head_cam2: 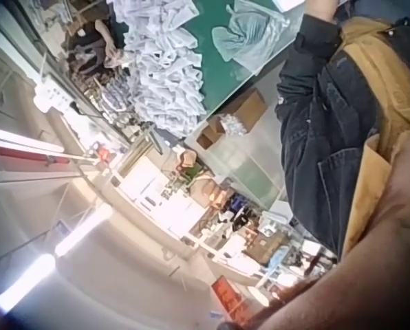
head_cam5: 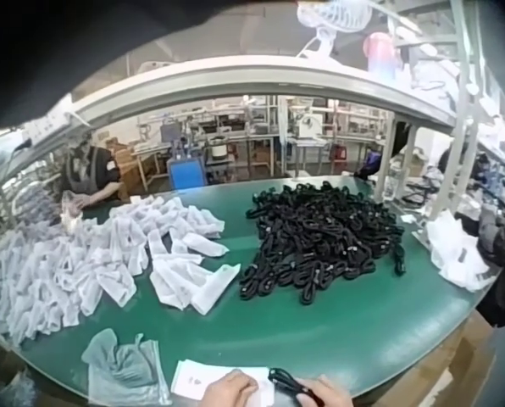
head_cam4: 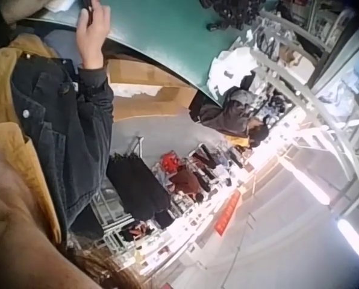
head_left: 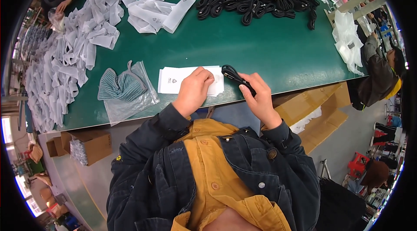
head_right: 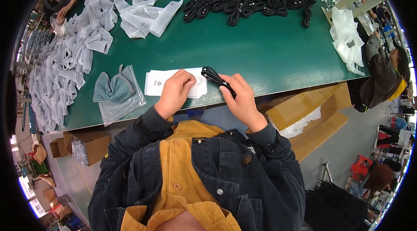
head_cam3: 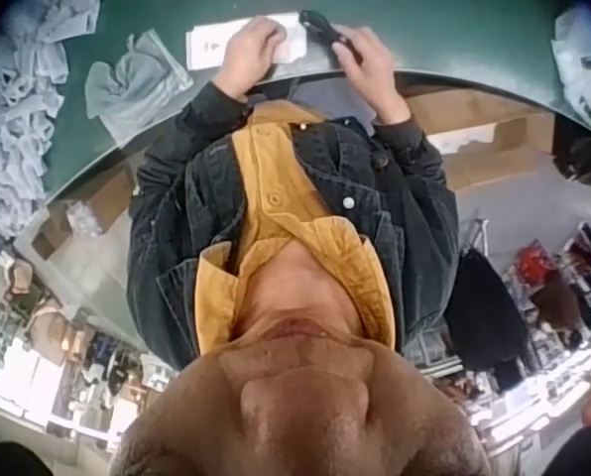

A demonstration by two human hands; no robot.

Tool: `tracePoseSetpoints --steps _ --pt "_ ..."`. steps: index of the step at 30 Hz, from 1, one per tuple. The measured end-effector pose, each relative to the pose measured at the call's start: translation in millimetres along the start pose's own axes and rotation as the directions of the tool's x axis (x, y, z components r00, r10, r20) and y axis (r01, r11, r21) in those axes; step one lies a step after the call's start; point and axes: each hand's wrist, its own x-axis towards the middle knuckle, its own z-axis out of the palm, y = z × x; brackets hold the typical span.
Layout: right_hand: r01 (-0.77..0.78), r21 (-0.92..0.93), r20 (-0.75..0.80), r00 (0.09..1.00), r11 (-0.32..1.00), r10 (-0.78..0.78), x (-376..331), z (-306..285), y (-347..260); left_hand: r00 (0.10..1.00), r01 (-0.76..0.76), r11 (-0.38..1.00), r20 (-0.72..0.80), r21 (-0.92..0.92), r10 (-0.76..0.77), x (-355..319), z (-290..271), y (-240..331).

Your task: The person picks up a cable and a plastic sleeve by hand, slides the cable into the sleeve, and places the packaged item onto a pile, repeating this process for several cables.

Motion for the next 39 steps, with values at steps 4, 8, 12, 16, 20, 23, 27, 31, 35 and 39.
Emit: tracePoseSetpoints --steps 4,8,12,16,20,23,27,31,35,39 --pt "-0.183 0.237 0.135 0.979 0.954 0.154 -5.9 -0.3 0.9 0.998 0.059 0.995 -0.013 -0.076 -0.060 1.6 -4.1 5.9" --pt "-0.519 0.455 0.355 0.851 0.724 0.386 -8.3 -1.9 2.0 0.997 0.060 0.992 -0.045 -0.108 -0.065 0.5 -4.5 10.1" --pt "-0.707 0.424 0.540 0.699 0.566 0.468 1.9 -9.2 1.0 0.996 0.050 0.991 -0.062 -0.124 -0.058 1.3 -9.6 14.7" --pt "-0.758 0.349 0.635 0.624 0.552 0.456 8.1 -11.3 -4.2 0.993 -0.108 0.992 -0.046 -0.066 0.105 -0.7 -8.4 20.7" --pt "-0.333 0.174 0.413 0.879 0.927 0.238 12.7 -3.4 -7.1 0.983 -0.180 0.984 -0.048 -0.015 0.179 3.6 -12.3 22.3" --pt "0.441 -0.193 0.174 0.894 0.876 -0.412 21.1 0.3 -4.5 0.980 -0.187 0.982 -0.063 -0.004 0.186 8.9 -18.9 24.5" --pt "0.410 -0.194 0.097 0.912 0.891 -0.399 30.2 -0.4 -8.9 0.966 -0.246 0.969 -0.080 0.019 0.247 14.9 -25.6 32.4" --pt "-0.550 0.279 0.360 0.820 0.787 0.445 34.4 0.6 -10.0 0.944 -0.312 0.945 -0.086 0.092 0.320 20.0 -32.8 37.6" --pt "-0.777 0.625 0.679 0.588 0.075 0.440 39.7 -0.8 7.0 0.938 -0.330 0.938 -0.077 0.103 0.338 22.8 -39.4 33.5" --pt "-0.461 0.543 0.371 0.881 0.701 0.292 32.5 11.3 -4.8 0.946 -0.304 0.949 -0.094 0.081 0.311 24.4 -43.8 28.4"
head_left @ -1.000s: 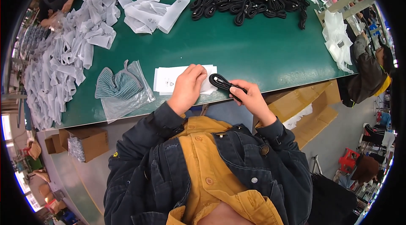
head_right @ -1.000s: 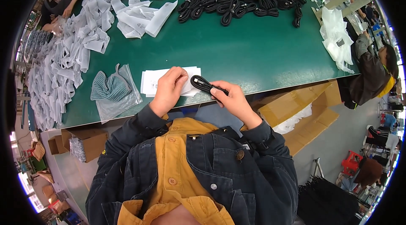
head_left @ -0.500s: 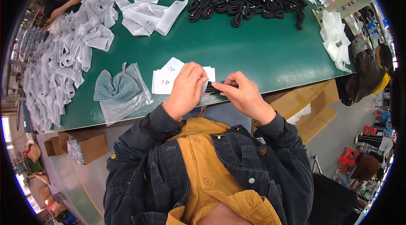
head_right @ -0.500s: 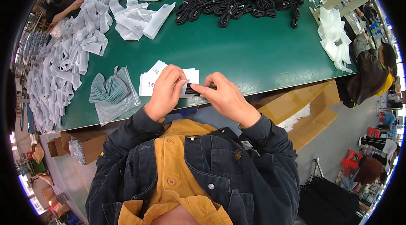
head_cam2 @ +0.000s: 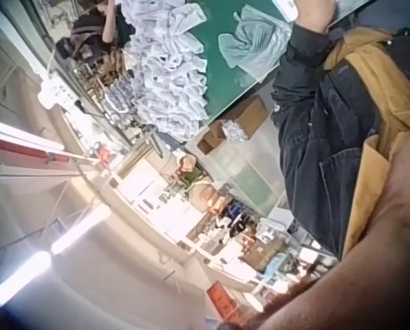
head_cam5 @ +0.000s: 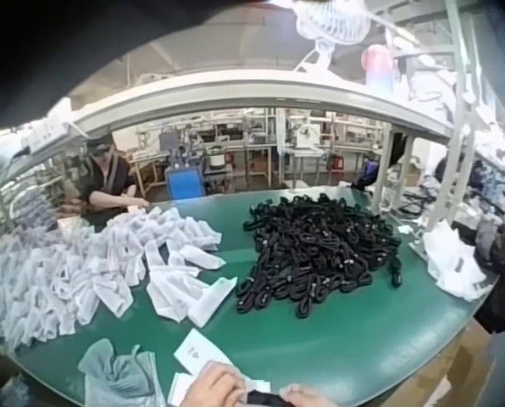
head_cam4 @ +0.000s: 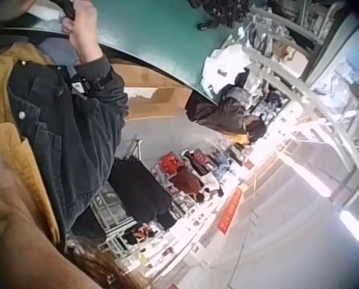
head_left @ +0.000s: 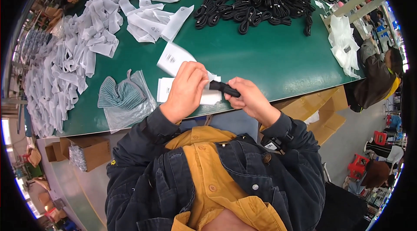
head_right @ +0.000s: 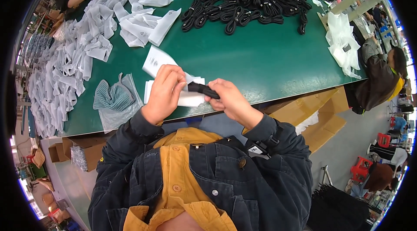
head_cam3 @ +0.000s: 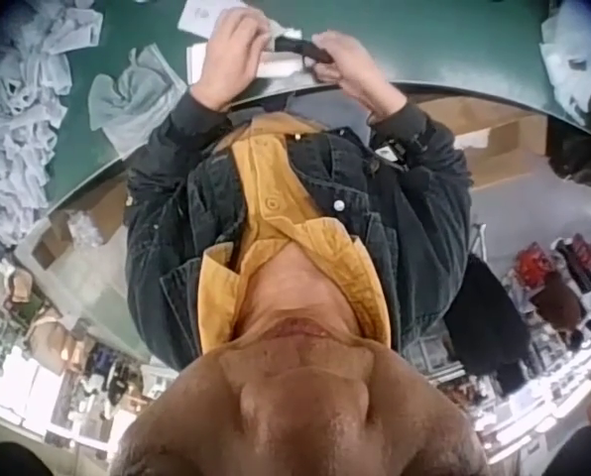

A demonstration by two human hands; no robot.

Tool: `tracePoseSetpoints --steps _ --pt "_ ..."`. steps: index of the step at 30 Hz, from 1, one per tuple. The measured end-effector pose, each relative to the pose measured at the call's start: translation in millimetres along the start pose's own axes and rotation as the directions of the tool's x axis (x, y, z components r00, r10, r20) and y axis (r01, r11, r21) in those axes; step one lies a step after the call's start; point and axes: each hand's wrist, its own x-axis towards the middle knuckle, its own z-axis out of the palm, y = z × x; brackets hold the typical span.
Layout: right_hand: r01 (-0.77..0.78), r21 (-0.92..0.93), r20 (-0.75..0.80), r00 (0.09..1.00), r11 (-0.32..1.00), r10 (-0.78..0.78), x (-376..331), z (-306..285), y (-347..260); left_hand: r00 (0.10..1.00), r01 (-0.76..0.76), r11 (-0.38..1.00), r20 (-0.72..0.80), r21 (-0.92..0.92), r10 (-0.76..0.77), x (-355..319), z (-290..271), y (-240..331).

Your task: The person picks up a cable and a plastic sleeve by hand, slides the cable into the sleeve, and places the packaged item onto a pile, repeating this process for several cables.

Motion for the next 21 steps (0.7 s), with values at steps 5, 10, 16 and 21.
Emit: tracePoseSetpoints --steps 5,10,16,21 --pt "0.439 -0.508 0.123 0.888 0.741 -0.442 1.1 5.9 -8.3 0.991 0.135 0.990 0.014 -0.041 -0.135 0.6 -3.2 -4.3" --pt "0.548 -0.566 0.171 0.809 0.616 -0.563 6.1 14.0 -40.8 0.986 0.163 0.981 0.043 -0.108 -0.160 5.6 -6.7 -5.0" --pt "0.458 -0.237 -0.071 0.871 0.857 -0.485 34.6 15.2 -55.6 0.914 0.371 0.705 0.102 -0.605 -0.393 31.1 -18.3 -14.1" --pt "0.613 -0.436 0.317 0.790 0.659 -0.525 73.8 -2.9 -79.7 0.834 0.332 0.406 0.063 -0.851 -0.549 56.2 -50.3 -59.1"
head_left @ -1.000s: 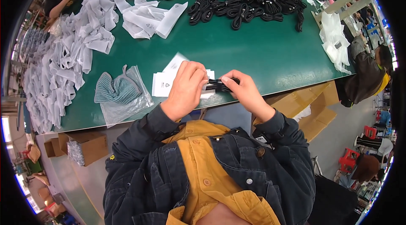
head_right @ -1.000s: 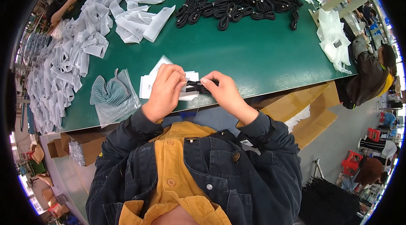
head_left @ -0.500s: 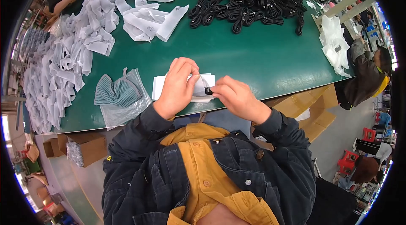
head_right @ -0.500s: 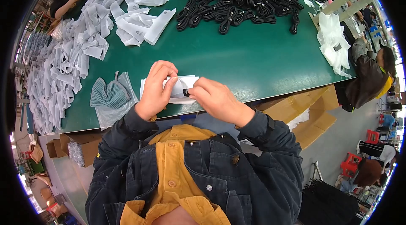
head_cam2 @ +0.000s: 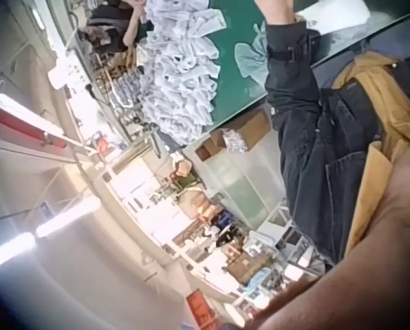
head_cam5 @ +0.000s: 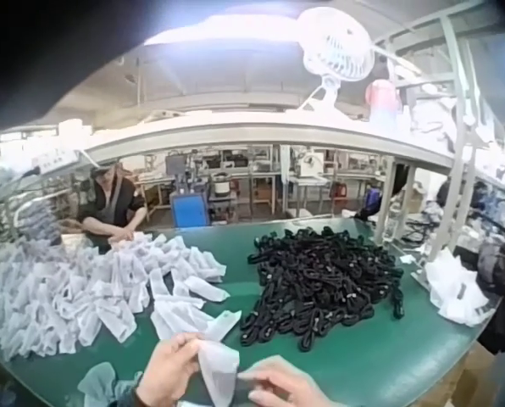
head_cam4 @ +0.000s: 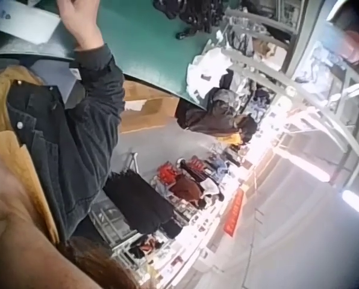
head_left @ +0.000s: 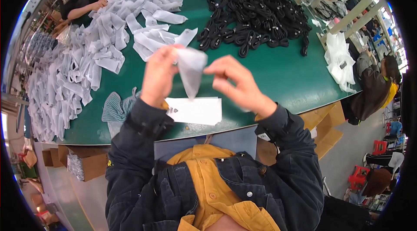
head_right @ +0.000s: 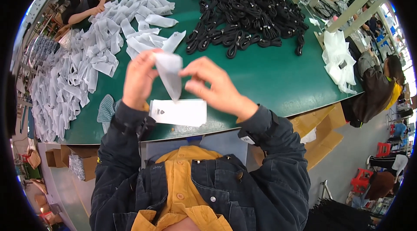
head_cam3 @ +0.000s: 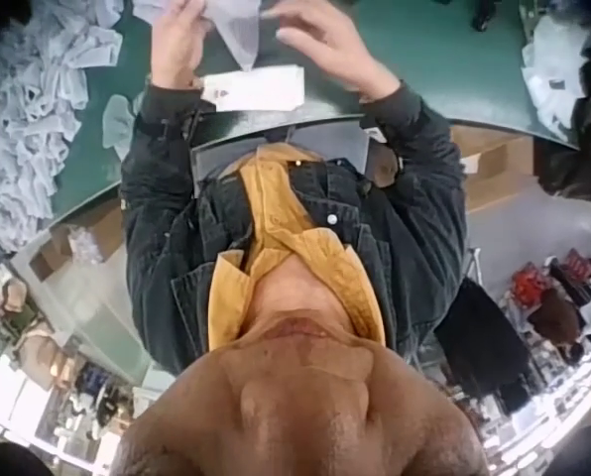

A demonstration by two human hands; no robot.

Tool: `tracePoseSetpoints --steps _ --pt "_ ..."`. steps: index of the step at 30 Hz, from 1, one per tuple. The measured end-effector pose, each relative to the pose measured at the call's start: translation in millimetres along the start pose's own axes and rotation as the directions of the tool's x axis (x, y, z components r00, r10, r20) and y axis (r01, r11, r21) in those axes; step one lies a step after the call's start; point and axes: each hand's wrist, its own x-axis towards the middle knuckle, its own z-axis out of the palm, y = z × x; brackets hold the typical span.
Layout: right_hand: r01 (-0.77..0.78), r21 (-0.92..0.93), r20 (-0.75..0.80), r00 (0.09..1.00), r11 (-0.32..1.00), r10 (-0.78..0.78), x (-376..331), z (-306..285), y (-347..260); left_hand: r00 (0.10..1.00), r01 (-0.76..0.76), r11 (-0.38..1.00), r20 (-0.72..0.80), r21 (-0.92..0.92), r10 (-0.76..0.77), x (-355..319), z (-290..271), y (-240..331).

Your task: The person picks up a cable and a plastic sleeve by hand, slides the cable into the sleeve, and places the packaged item onto a pile, repeating this process for several cables.

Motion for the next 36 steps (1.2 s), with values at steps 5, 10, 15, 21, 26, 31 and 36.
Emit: tracePoseSetpoints --steps 5,10,15,21,26,31,36 --pt "0.008 -0.570 -0.093 0.993 0.822 -0.074 68.5 -20.7 95.0 0.860 -0.281 0.653 -0.117 0.704 0.496 29.3 -62.4 17.9" --pt "0.033 -0.763 0.042 0.999 0.646 -0.001 103.7 2.3 164.2 0.881 -0.473 0.223 0.454 0.852 0.134 -37.9 -27.8 -8.0" --pt "0.102 -0.804 0.215 0.968 0.586 0.126 82.6 7.8 168.9 0.903 -0.357 0.110 0.373 0.928 -0.215 -91.6 -12.8 -23.4" --pt "0.147 -0.656 0.264 0.964 0.740 0.043 27.3 -10.8 127.0 0.933 -0.319 0.033 0.320 0.947 -0.165 -118.9 -18.3 -39.9" --pt "-0.030 -0.552 0.098 0.990 0.833 0.101 -1.5 -10.4 101.7 0.944 -0.321 -0.067 0.325 0.945 0.062 -112.9 8.6 -41.6" --pt "-0.073 -0.763 0.033 0.988 0.642 0.152 0.5 5.9 95.0 0.902 -0.424 0.366 0.423 0.829 0.086 -107.5 32.2 -68.6" --pt "-0.109 -0.835 -0.040 0.990 0.539 0.137 9.6 9.6 109.7 0.915 -0.400 0.326 0.394 0.857 0.087 -102.2 35.7 -85.9"
